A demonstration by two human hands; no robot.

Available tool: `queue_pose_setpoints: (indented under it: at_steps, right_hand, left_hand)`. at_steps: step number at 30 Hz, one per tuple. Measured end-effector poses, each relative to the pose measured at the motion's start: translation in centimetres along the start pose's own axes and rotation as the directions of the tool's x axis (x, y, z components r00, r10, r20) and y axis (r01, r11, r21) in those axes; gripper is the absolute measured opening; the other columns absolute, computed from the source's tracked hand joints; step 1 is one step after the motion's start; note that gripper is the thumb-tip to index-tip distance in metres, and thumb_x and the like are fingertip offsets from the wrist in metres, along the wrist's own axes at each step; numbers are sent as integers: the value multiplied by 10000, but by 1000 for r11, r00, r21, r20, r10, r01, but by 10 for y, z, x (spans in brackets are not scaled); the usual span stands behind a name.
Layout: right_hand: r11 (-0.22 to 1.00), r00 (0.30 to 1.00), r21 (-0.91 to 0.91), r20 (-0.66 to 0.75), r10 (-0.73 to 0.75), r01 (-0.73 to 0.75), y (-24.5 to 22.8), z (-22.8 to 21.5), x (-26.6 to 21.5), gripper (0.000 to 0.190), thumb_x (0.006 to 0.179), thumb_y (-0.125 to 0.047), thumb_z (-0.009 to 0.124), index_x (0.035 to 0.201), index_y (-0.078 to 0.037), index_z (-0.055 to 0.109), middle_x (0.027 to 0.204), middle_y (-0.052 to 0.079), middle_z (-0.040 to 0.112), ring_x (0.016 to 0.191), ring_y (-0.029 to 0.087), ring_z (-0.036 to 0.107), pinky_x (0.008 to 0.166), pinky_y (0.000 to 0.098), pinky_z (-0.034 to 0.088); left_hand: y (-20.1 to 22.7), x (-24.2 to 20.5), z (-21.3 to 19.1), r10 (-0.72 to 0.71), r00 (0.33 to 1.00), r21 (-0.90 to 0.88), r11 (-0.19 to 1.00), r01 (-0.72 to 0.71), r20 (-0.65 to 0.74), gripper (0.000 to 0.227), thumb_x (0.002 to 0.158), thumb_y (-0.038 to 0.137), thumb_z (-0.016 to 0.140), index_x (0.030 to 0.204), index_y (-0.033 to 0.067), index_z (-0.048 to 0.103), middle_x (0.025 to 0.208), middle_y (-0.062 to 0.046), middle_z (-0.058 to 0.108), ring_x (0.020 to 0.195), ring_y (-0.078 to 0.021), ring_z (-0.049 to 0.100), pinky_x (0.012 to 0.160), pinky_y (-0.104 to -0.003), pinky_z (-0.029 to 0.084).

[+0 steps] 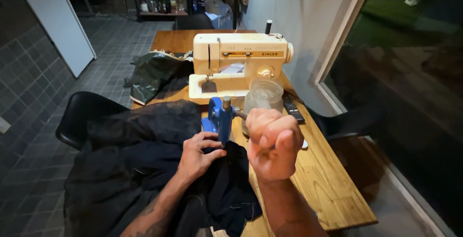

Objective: Installing metal eyelets into black fabric using a manual hand press and trimming with scissors.

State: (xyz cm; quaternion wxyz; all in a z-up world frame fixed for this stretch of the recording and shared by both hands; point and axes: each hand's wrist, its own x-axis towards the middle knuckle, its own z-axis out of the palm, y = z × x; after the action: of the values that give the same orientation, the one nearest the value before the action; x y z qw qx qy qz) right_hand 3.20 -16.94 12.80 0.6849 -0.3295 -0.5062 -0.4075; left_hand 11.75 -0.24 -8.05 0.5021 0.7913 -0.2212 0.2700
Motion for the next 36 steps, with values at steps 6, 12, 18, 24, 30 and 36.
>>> queue_pose_setpoints:
  at_steps: [6, 12, 18, 24, 30, 36]
  right_hand:
    - [1000, 1000, -21, 10, -14, 15, -1, 0, 2, 416, 1096, -336, 387, 740, -129, 451, 527, 31, 406, 442, 177, 332, 492, 314, 341]
    - [1000, 1000, -16, -10, 15, -15, -4, 1, 2, 413, 1097, -344, 427, 758, -115, 482, 543, 39, 413, 466, 178, 339, 510, 309, 351]
    - [1000, 1000, -18, -24, 18, -18, -3, 1, 1, 407, 1095, -346, 430, 763, -117, 486, 544, 37, 420, 461, 170, 352, 503, 306, 359]
    - [998, 999, -61, -34, 23, -25, 4, 1, 10, 430, 1077, -342, 437, 748, -67, 472, 510, 80, 402, 417, 198, 317, 465, 338, 352]
    - [980, 996, -185, 39, 77, -69, 49, -7, 54, 354, 1151, -333, 381, 1202, -18, 536, 677, 90, 496, 597, 151, 487, 650, 271, 440]
    - [495, 604, -393, -232, 762, -775, 126, -43, 35, 609, 1039, 26, 442, 1614, -54, 256, 1046, 87, 658, 800, 133, 637, 788, 251, 626]
  left_hand:
    - [1, 3, -1, 19, 1000, -5, 1000, -20, -10, 244, 623, 258, 982, 829, 201, 864, 1017, 2, 808, 926, -263, 767, 837, -352, 598]
    - [3, 4, -2, -19, 1000, -43, 999, 19, 4, 238, 630, 227, 977, 836, 182, 867, 1019, -24, 809, 930, -287, 768, 841, -364, 596]
    - [2, 2, -2, -45, 999, -54, 997, 46, 9, 252, 630, 199, 982, 852, 163, 867, 1027, -48, 807, 945, -297, 768, 859, -372, 591]
    - [3, -1, -2, -68, 997, -67, 995, 71, 43, 212, 664, 229, 960, 852, 190, 869, 1036, -47, 795, 960, -303, 757, 854, -388, 588]
    - [15, -1, -5, -67, 997, -78, 995, 69, 24, 236, 663, 169, 952, 879, 153, 856, 1039, -93, 798, 974, -362, 751, 882, -439, 583]
    - [17, -2, -4, -87, 995, 11, 996, 87, 48, 213, 705, 245, 929, 864, 135, 838, 1093, -37, 785, 978, -162, 744, 933, -293, 526]
